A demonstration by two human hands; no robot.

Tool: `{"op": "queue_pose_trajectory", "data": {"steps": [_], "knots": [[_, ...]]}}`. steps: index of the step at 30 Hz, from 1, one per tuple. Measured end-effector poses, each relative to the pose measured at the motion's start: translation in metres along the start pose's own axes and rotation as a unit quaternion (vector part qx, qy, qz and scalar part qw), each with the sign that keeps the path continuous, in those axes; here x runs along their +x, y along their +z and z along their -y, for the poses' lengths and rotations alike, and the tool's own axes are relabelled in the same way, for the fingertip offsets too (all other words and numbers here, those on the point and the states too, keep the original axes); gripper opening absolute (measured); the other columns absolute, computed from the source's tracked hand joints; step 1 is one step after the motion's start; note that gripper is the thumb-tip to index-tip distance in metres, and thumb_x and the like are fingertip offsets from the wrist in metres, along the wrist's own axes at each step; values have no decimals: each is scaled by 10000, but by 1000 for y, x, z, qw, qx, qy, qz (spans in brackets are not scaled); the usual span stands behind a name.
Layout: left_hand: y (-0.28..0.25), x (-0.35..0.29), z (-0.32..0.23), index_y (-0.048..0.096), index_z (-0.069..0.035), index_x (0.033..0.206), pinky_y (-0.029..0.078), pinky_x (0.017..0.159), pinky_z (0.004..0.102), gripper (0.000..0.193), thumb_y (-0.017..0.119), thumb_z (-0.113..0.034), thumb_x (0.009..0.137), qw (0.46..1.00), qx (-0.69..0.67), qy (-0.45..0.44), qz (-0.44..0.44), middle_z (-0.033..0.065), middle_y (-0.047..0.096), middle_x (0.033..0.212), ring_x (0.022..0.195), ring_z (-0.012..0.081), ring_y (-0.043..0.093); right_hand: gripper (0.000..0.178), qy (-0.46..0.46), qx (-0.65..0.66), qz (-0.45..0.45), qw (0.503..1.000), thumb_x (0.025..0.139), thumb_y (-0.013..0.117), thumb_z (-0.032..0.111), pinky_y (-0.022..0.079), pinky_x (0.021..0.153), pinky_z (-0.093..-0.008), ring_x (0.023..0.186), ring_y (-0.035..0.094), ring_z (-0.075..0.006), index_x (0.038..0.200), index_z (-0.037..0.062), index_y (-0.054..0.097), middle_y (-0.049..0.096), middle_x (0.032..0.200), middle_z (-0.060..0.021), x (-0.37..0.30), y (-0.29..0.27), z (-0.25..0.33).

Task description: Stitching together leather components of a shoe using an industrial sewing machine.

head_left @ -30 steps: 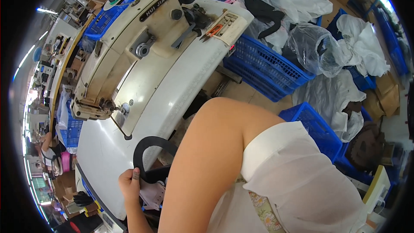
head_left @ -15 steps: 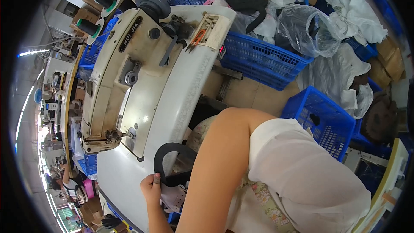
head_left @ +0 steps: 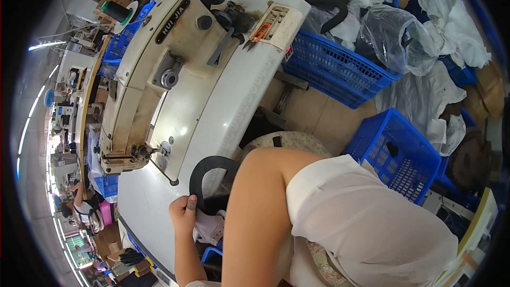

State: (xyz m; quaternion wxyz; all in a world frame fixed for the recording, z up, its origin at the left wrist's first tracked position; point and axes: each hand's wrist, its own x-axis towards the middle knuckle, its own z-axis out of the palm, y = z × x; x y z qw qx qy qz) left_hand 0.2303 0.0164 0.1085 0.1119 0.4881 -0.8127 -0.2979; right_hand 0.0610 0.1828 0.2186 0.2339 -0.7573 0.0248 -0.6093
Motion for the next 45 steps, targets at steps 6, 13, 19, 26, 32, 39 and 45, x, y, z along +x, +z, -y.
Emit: {"op": "queue_pose_trajectory", "data": {"steps": [6,13,19,26,32,39,45], "knots": [[6,15,-8,575,30,659,371,525,352,429,703,-283,923,999,13,47,4,86,500,560,539,186,455,470,148,133,11,980,830,632,397,430,951,-512,1202,522,-413,1191,97,616,556,1279,-186,-17,15,4],[-5,12,-27,592,24,656,396,535,409,381,720,-256,881,996,47,71,-32,173,522,594,544,337,487,339,178,249,90,948,800,705,227,420,929,-500,1182,522,-389,1092,82,614,543,1284,-182,-30,-61,-9],[-3,11,-38,579,0,613,399,529,428,400,731,-276,859,992,36,110,-56,172,510,582,555,360,507,550,234,-233,97,939,817,738,319,358,1080,-504,1300,447,-404,1283,68,590,505,1386,-166,-62,-161,-82],[-26,32,-54,592,-9,625,410,538,400,446,725,-357,871,982,53,170,-59,158,513,573,537,311,496,327,459,-181,67,867,881,746,276,533,772,-336,813,646,-231,1091,40,659,679,944,-109,-80,-151,-132],[-62,85,-24,577,29,652,400,539,396,600,650,-501,923,983,34,-105,-149,153,474,551,520,261,408,199,612,-37,-117,781,934,646,113,480,607,-228,592,587,-94,1111,24,647,686,849,-55,-72,-168,-148],[-41,98,2,578,27,664,412,563,390,597,635,-500,938,989,55,-108,-78,106,469,571,546,204,445,202,521,-70,-159,836,933,662,160,481,615,-253,661,598,-121,1009,-25,689,621,921,-57,-78,-154,-144],[-23,101,13,633,-2,685,457,635,446,554,615,-502,924,986,134,-75,-59,188,600,670,631,355,564,395,512,-165,-53,841,807,784,329,507,668,-328,754,635,-218,1005,-1,694,635,924,-117,-55,-124,-137]]}}
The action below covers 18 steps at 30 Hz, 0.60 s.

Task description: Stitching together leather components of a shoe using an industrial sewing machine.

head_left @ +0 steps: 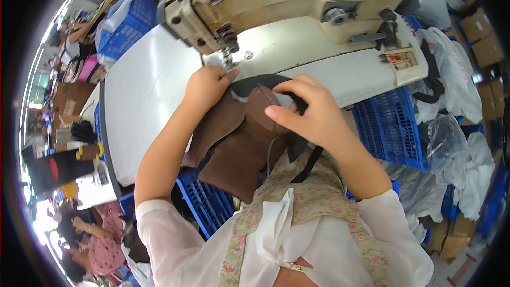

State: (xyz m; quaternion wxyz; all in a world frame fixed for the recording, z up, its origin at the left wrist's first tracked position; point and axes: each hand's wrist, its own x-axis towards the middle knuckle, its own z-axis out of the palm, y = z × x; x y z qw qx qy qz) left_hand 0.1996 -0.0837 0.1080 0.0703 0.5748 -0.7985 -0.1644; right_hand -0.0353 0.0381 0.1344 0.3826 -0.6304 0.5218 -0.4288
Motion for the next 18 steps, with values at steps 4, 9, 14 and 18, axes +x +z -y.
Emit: {"op": "queue_pose_trajectory", "data": {"steps": [4,9,14,18], "knots": [[4,14,7,595,18,672,423,584,413,562,645,-485,918,999,-27,-4,20,172,522,591,552,286,456,304,-32,-73,-81,993,772,757,228,516,739,-389,823,631,-313,961,4,679,659,937,-137,7,13,-15],[5,32,22,655,10,735,469,643,412,582,624,-541,920,996,-61,-26,66,162,615,665,632,281,582,320,23,6,-51,998,792,758,214,519,675,-354,728,645,-223,1009,-9,680,682,903,-108,13,12,-30],[-4,19,40,687,-8,1093,496,742,339,459,676,-438,930,947,-302,-56,92,71,689,912,815,173,596,208,147,183,-55,970,888,705,104,483,518,-244,583,602,-95,1055,-17,681,691,871,-57,13,21,-52],[-7,-8,47,553,-29,1347,483,919,340,584,733,-348,892,904,-422,-9,68,132,651,1166,1071,210,594,217,128,215,-97,963,884,710,109,487,534,-241,610,616,-91,1061,-13,680,690,880,-62,16,31,-64]]}}
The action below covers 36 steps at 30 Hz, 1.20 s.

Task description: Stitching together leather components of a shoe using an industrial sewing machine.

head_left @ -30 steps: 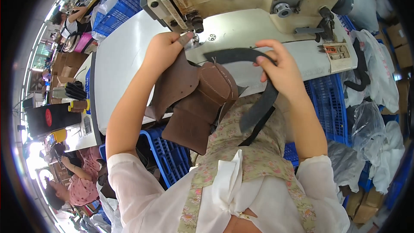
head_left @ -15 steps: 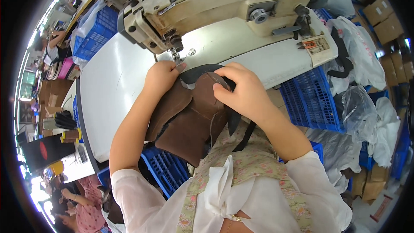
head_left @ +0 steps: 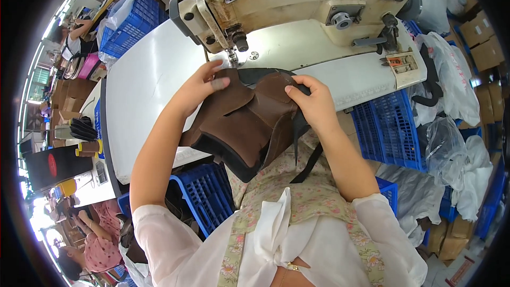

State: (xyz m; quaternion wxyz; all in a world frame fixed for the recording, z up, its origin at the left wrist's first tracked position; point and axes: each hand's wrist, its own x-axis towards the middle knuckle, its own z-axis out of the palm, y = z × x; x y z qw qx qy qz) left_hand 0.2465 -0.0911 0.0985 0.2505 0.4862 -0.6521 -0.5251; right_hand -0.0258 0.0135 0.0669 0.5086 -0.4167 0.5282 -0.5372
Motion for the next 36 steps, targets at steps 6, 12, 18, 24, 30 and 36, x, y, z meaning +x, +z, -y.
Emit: {"op": "queue_pose_trajectory", "data": {"steps": [6,12,18,24,30,36], "knots": [[-2,-12,-4,378,-40,1494,429,1050,373,869,818,-107,747,994,-11,-99,48,204,561,1323,1229,288,541,301,-112,-117,-68,984,865,724,193,526,770,-333,826,666,-204,1079,-13,678,720,964,-107,5,5,-31],[-9,5,-5,415,-57,1469,481,988,384,817,811,-110,757,995,56,-59,59,199,538,1346,1166,294,581,287,-9,-61,-39,997,860,708,205,516,729,-335,783,661,-195,1055,-2,675,711,921,-114,2,9,-16],[-19,-14,-41,499,-37,1409,440,1036,396,615,718,-270,883,947,312,-2,71,136,548,1372,1172,258,583,250,-66,-99,-74,990,907,696,179,499,761,-271,839,637,-128,1074,-6,669,701,955,-60,4,16,-31],[-16,-56,-66,507,-1,1411,284,1168,442,695,630,-479,922,946,147,92,273,202,487,1475,1406,357,415,254,-114,-128,-119,978,890,719,150,498,845,-298,928,650,-177,1070,-21,668,698,1000,-104,0,18,-40],[-1,-66,-59,385,-24,1504,111,1221,510,879,715,-467,821,901,279,115,312,212,301,1593,1501,377,214,220,-145,-138,-112,973,859,720,132,511,863,-346,946,664,-269,1025,-9,684,692,1003,-148,0,16,-39],[13,-69,-49,404,-68,1503,118,1217,537,813,675,-478,855,882,361,104,284,174,320,1593,1501,353,227,217,-100,-127,-86,983,862,704,102,497,868,-338,939,655,-251,1031,-32,676,691,995,-138,0,12,-37]]}}
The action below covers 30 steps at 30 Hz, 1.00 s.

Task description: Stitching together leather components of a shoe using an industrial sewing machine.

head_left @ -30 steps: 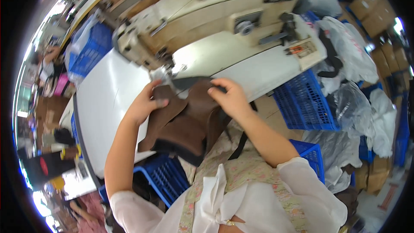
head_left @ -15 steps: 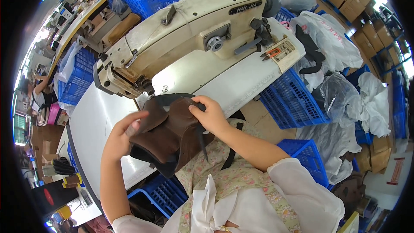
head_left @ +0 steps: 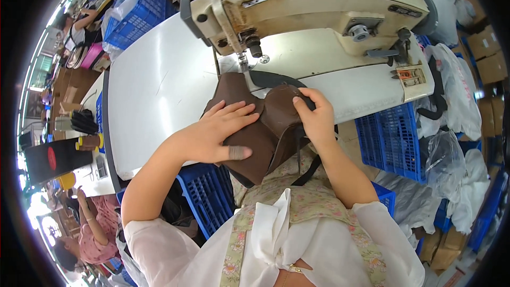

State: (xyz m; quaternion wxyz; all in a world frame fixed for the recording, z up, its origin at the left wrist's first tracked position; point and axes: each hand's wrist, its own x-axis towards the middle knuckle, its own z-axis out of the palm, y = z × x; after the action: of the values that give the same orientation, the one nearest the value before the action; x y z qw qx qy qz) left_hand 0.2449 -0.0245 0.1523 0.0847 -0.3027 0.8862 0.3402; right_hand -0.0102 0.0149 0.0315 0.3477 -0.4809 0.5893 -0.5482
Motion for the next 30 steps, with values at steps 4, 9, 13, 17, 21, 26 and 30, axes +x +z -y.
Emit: {"op": "queue_pose_trajectory", "data": {"steps": [4,9,13,17,21,26,30], "knots": [[6,11,6,476,-65,1453,154,1212,533,700,610,-489,912,999,-38,-20,-25,159,406,1547,1480,324,292,217,8,-18,1,1000,865,694,101,496,863,-334,942,657,-256,1032,-36,675,691,995,-142,2,0,-1],[17,11,7,542,-71,1393,204,1202,535,643,593,-497,914,996,-7,-7,-87,127,486,1494,1436,300,380,226,1,-53,25,998,857,714,126,497,846,-327,925,659,-252,1031,-16,692,695,1011,-134,13,-12,8],[25,12,12,558,-70,1374,233,1190,540,646,583,-515,906,993,10,9,-115,121,506,1477,1412,299,414,188,-5,-90,22,996,885,708,133,497,685,-280,840,646,-178,1029,12,719,705,957,-91,23,-52,34],[30,10,11,586,-62,1342,256,1177,542,654,582,-533,888,990,42,5,-131,129,540,1441,1384,309,447,158,47,-26,21,998,931,670,126,466,605,-216,692,592,-77,1033,24,735,687,916,-29,9,-82,100],[29,11,10,607,-55,1317,265,1173,540,648,588,-534,880,991,43,-1,-127,134,554,1426,1369,316,464,176,29,1,136,990,937,656,107,471,607,-221,685,590,-80,1066,15,733,687,906,-37,4,-77,129],[27,14,6,609,-54,1315,269,1170,542,649,594,-532,876,992,44,2,-119,138,554,1426,1365,321,466,265,-44,-120,194,973,873,669,134,538,666,-329,693,676,-212,1099,5,717,719,871,-175,20,-17,87],[28,12,7,604,-57,1322,270,1169,545,652,593,-532,876,991,45,0,-122,141,558,1420,1357,322,473,235,-146,-437,318,829,829,671,195,542,745,-442,831,691,-342,989,30,719,712,920,-202,35,7,105]]}}
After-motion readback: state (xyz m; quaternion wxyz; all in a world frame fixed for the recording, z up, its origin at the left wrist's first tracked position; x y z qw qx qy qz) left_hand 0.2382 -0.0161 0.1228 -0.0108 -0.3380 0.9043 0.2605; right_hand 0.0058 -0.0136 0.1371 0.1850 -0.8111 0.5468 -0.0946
